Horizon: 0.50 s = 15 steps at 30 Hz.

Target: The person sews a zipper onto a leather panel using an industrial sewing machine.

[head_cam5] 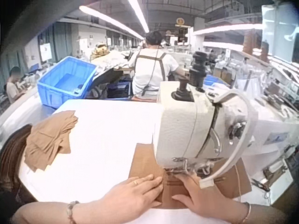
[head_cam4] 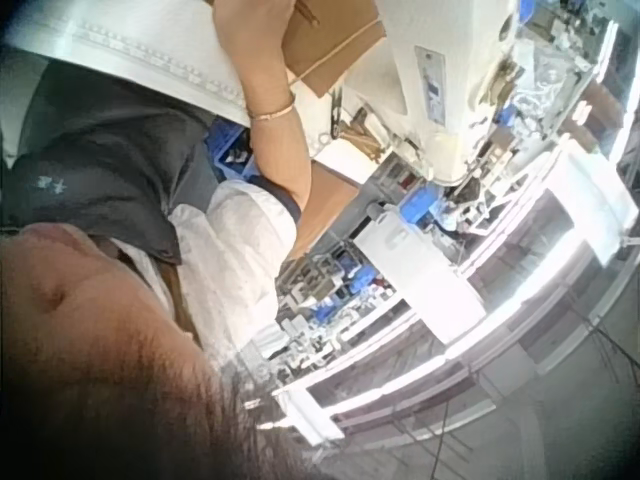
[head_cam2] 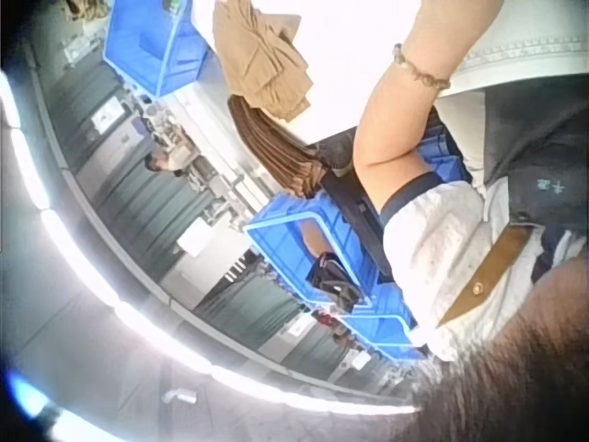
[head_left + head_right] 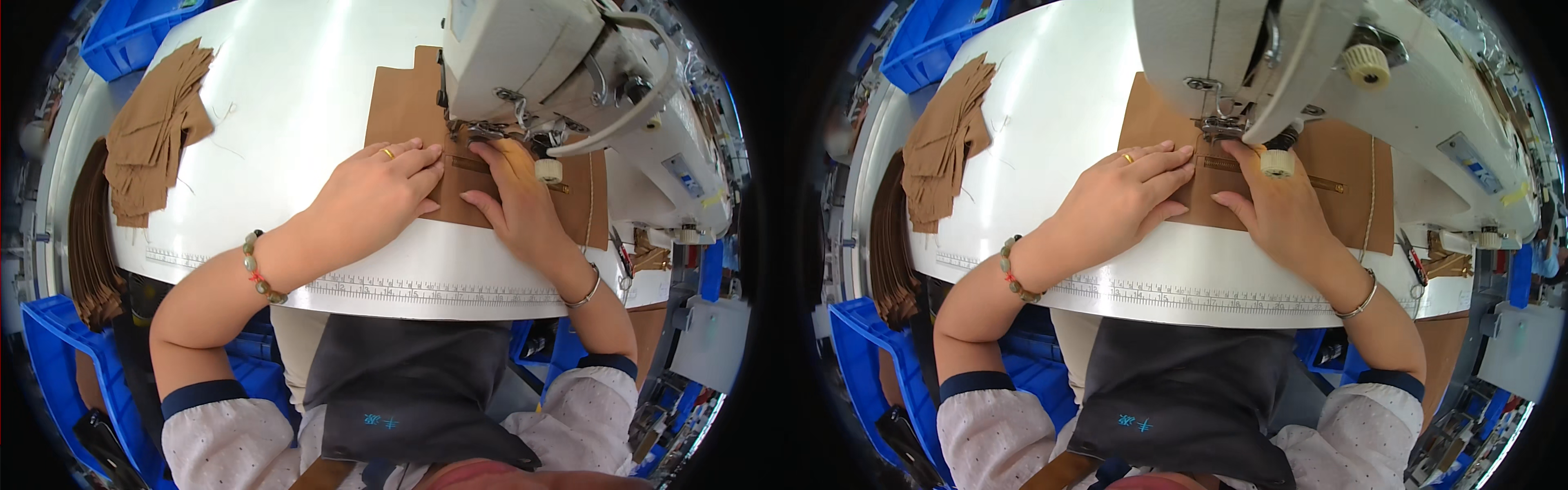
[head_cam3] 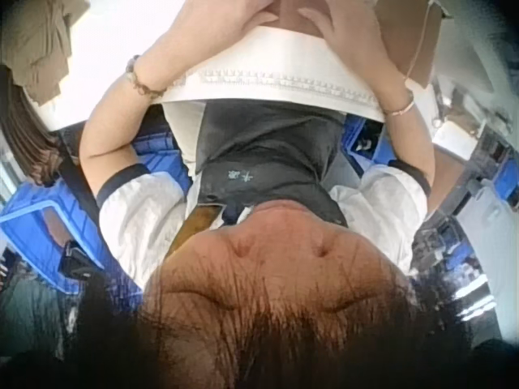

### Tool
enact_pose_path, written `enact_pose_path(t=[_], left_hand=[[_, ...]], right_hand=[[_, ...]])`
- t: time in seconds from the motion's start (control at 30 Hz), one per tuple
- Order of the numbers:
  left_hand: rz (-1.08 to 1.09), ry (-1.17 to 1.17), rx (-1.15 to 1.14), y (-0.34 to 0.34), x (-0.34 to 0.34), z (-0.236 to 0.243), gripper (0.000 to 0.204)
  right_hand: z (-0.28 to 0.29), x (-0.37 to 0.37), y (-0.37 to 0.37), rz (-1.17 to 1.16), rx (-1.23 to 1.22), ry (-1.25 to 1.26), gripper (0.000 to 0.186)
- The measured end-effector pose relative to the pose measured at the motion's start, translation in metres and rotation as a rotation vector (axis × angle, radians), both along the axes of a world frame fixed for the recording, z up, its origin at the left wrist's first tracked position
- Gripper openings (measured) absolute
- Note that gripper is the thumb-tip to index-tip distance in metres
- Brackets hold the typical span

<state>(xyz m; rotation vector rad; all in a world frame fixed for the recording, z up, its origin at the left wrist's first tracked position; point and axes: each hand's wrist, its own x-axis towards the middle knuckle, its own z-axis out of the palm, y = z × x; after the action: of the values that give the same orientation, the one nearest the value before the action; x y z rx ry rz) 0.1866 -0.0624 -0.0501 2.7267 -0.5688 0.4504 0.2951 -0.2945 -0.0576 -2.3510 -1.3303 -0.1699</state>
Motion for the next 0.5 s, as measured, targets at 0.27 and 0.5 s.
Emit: enact_pose_path(t=[0.27, 0.5], left_hand=[[-0.004, -0.01, -0.003, -0.005, 0.005, 0.005, 0.044], [0.027, -0.008, -0.004, -0.004, 0.011, 0.001, 0.045]], right_hand=[[0.003, 0.005, -0.014, -0.04, -0.248, -0.038, 0.067], [0.001, 0.013, -0.012, -0.038, -0.256, -0.066, 0.062]])
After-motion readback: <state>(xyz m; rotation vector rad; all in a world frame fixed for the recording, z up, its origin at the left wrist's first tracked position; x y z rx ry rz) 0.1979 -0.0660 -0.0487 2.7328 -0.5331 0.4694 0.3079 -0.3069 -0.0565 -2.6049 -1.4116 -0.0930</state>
